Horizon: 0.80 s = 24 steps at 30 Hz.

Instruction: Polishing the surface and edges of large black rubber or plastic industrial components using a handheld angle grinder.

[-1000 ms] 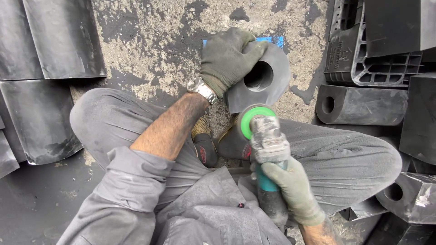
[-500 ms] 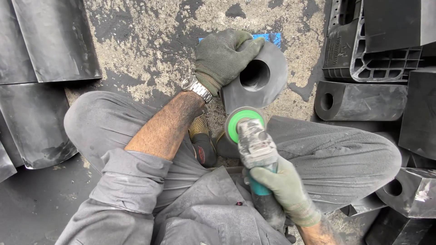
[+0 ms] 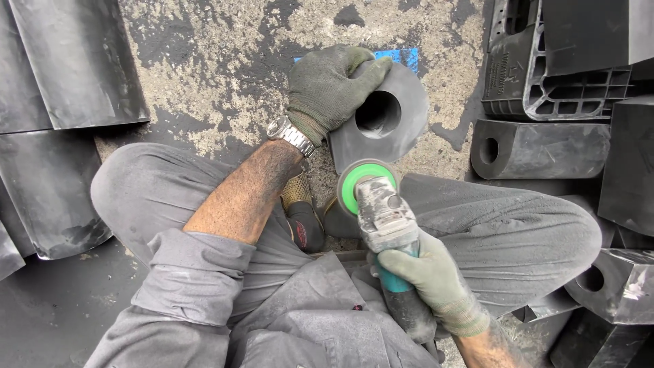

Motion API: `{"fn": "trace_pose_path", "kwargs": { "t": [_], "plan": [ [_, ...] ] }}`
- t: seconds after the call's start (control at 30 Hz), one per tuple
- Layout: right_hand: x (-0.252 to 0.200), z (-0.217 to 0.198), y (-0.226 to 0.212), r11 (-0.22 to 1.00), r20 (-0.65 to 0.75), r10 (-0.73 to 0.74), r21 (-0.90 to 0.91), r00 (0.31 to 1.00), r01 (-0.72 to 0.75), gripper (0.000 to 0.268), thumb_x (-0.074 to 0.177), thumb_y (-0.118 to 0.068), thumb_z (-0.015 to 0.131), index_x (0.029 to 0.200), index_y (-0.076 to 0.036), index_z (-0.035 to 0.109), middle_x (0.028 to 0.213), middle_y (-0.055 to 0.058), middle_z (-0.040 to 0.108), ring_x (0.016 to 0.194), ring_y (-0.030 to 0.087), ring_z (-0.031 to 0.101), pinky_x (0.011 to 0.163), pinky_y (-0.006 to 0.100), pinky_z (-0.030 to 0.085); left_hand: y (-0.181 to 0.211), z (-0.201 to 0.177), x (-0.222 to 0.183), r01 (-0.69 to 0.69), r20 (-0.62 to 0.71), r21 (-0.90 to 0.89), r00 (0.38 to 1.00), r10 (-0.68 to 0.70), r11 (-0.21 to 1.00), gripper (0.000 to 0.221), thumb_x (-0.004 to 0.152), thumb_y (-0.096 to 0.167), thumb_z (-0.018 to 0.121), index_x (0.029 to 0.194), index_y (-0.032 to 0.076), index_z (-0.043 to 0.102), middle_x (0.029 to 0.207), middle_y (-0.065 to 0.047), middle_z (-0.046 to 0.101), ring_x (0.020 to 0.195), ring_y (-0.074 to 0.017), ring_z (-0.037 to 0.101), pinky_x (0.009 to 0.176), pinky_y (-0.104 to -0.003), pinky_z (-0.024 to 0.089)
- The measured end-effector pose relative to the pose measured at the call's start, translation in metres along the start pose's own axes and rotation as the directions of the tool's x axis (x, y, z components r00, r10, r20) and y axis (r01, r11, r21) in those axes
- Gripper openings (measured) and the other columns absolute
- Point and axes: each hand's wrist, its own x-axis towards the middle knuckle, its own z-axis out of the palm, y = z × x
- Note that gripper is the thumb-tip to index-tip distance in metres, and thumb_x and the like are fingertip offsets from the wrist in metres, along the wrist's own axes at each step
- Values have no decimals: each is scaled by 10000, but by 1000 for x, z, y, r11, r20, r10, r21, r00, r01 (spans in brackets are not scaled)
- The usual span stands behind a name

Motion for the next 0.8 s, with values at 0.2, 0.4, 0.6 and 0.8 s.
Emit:
{"fn": "trace_pose_path", "kwargs": {
  "t": [0.2, 0.4, 0.6, 0.8],
  "plan": [
    [7, -34, -7, 955, -186, -152, 225, 971, 193, 389, 883, -253, 677, 1154, 24, 650, 934, 140, 754, 783, 214, 715, 740, 355, 591, 3, -3, 0, -8, 3, -35, 1000, 8, 999, 427, 955, 550, 633, 890, 159, 791, 756, -84, 728, 686, -243, 719, 623, -415, 552],
    [2, -10, 0, 997, -32, -40, 60, 999, 42, 415, 815, -189, 729, 1155, 39, 656, 925, 111, 746, 771, 192, 707, 717, 348, 595, 4, -4, 0, -30, -18, 11, 999, 31, 999, 424, 950, 548, 637, 869, 163, 796, 779, -85, 738, 711, -250, 723, 642, -414, 557],
    [13, -29, -8, 988, -33, -135, 69, 990, 137, 390, 900, -235, 695, 1116, 90, 687, 909, 153, 755, 779, 206, 706, 751, 329, 575, 12, -9, 3, 89, 97, 27, 991, -91, 996, 443, 984, 543, 549, 858, 197, 795, 734, -66, 730, 668, -223, 714, 622, -410, 545],
    [6, -41, -21, 966, -151, -211, 121, 966, 230, 370, 907, -277, 653, 1107, 34, 680, 902, 138, 748, 777, 204, 708, 736, 350, 578, 15, -11, 2, 117, 106, 35, 987, -120, 992, 475, 1009, 538, 526, 823, 194, 797, 679, -65, 712, 610, -227, 710, 596, -408, 540]
  ]
}}
